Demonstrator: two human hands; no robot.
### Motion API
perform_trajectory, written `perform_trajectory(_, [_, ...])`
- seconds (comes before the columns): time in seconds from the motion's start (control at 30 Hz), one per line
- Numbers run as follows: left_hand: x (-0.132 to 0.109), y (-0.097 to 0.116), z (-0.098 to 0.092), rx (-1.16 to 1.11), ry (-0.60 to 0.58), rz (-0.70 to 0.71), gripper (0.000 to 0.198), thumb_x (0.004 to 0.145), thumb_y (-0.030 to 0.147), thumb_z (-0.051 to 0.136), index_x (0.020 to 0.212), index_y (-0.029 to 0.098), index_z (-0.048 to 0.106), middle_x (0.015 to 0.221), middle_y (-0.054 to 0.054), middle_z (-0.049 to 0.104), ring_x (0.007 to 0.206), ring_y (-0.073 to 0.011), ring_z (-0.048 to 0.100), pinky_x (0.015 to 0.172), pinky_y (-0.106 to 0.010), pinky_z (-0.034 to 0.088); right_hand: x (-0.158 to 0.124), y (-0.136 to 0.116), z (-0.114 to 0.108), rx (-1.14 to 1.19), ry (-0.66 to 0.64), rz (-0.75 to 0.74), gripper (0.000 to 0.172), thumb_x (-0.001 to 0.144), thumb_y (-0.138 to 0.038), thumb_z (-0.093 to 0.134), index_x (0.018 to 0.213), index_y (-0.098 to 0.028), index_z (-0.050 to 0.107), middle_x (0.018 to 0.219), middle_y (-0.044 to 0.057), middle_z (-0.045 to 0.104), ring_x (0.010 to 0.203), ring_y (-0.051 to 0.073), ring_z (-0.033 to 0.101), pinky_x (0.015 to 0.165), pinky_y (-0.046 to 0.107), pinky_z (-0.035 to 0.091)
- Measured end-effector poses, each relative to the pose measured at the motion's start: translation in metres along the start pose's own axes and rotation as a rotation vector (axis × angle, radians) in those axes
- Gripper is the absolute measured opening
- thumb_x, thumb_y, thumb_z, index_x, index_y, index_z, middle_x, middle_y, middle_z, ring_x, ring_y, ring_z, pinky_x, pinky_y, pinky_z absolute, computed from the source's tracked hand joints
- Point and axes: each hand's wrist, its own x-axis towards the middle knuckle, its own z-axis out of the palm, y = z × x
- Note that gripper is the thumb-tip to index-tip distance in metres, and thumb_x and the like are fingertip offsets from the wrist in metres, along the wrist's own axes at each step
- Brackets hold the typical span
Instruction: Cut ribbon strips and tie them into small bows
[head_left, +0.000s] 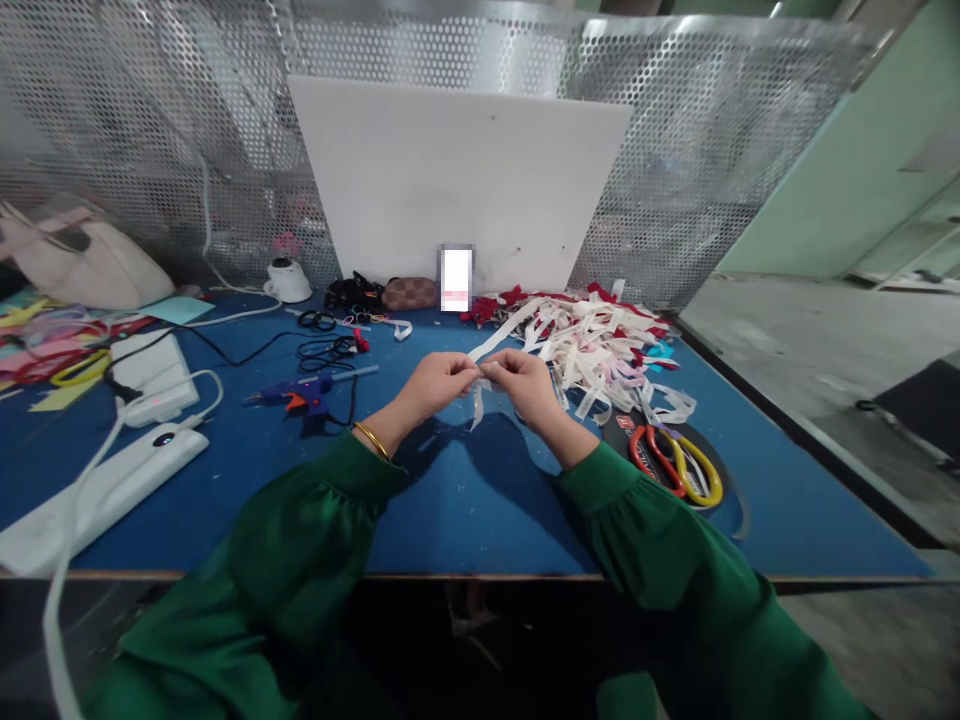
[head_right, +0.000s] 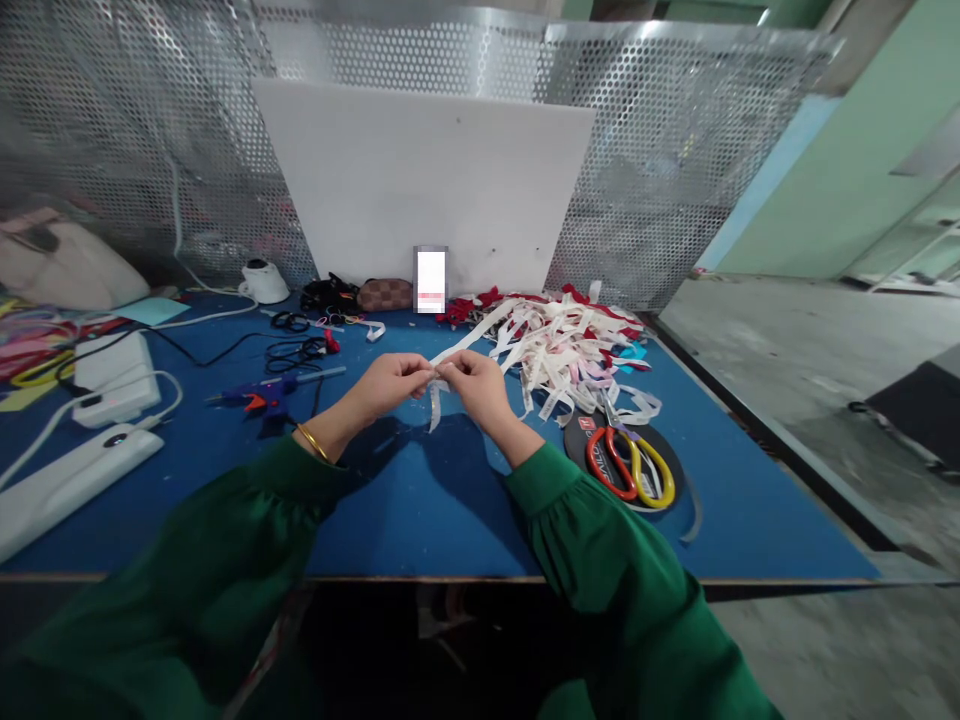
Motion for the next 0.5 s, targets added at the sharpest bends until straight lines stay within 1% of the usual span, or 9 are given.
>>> perform_trajectory(0.07, [0.0,0.0,0.001,-0.007,0.036,0.026,0.022,0.078,0.037,0.063,0.074,0.016,0.067,0.061,-0.001,0.062,0.058,-0.0133,0.056,0.059,-0.025,0.042,-0.002,-0.003,0.001,0.136,0.049,0.106,0.022,0.066,-0.037,0.075,0.066,-0.018,0.065,0.055,-0.003,0.055,0.052,0.01,0.042,0.053,0.026,0.032])
perform_trajectory(0.1, [0.0,0.001,0.001,0.006,0.057,0.047,0.022,0.077,0.037,0.064,0.073,0.016,0.067,0.061,-0.001,0.063,0.058,-0.0132,0.056,0.058,-0.025,0.041,-0.003,-0.005,0.002,0.227,0.046,0.178,0.023,0.063,-0.037,0.077,0.064,-0.018,0.064,0.056,-0.002,0.057,0.052,0.01,0.044,0.053,0.026,0.033])
perform_trajectory(0.17, [0.0,0.002,0.001,0.04,0.093,0.08,0.02,0.077,0.036,0.064,0.071,0.016,0.067,0.061,0.0,0.063,0.057,-0.0125,0.054,0.057,-0.024,0.04,-0.004,-0.008,0.002,0.392,0.003,0.314,0.027,0.057,-0.037,0.08,0.062,-0.017,0.063,0.057,0.0,0.06,0.052,0.01,0.046,0.053,0.026,0.035])
perform_trajectory(0.23, [-0.001,0.003,0.001,0.038,0.104,0.083,0.019,0.078,0.034,0.064,0.071,0.016,0.067,0.061,0.0,0.063,0.056,-0.0123,0.054,0.057,-0.024,0.04,-0.003,-0.01,0.0,0.454,-0.041,0.378,0.03,0.053,-0.037,0.082,0.062,-0.016,0.063,0.056,0.0,0.06,0.052,0.01,0.047,0.052,0.026,0.035])
perform_trajectory(0.3, [-0.001,0.004,0.001,-0.02,0.086,0.061,0.019,0.08,0.033,0.061,0.079,0.016,0.068,0.063,-0.001,0.065,0.058,-0.0129,0.057,0.059,-0.024,0.043,-0.001,-0.011,-0.002,0.401,-0.044,0.333,0.03,0.054,-0.038,0.083,0.064,-0.016,0.065,0.057,0.0,0.06,0.054,0.01,0.049,0.054,0.025,0.036])
perform_trajectory(0.4, [0.0,0.006,0.001,-0.123,0.06,0.024,0.022,0.086,0.03,0.053,0.097,0.016,0.067,0.065,-0.001,0.067,0.058,-0.0136,0.06,0.06,-0.025,0.046,0.0,-0.012,-0.003,0.256,-0.029,0.18,0.029,0.062,-0.043,0.08,0.073,-0.018,0.069,0.064,-0.001,0.063,0.062,0.011,0.053,0.059,0.025,0.039])
perform_trajectory(0.5, [-0.001,0.008,0.003,-0.151,0.06,0.045,0.022,0.091,0.029,0.048,0.101,0.017,0.063,0.063,0.001,0.066,0.056,-0.0133,0.06,0.059,-0.024,0.047,-0.001,-0.01,0.0,0.222,-0.099,0.113,0.028,0.067,-0.043,0.078,0.079,-0.019,0.07,0.066,-0.001,0.066,0.064,0.013,0.058,0.065,0.027,0.043])
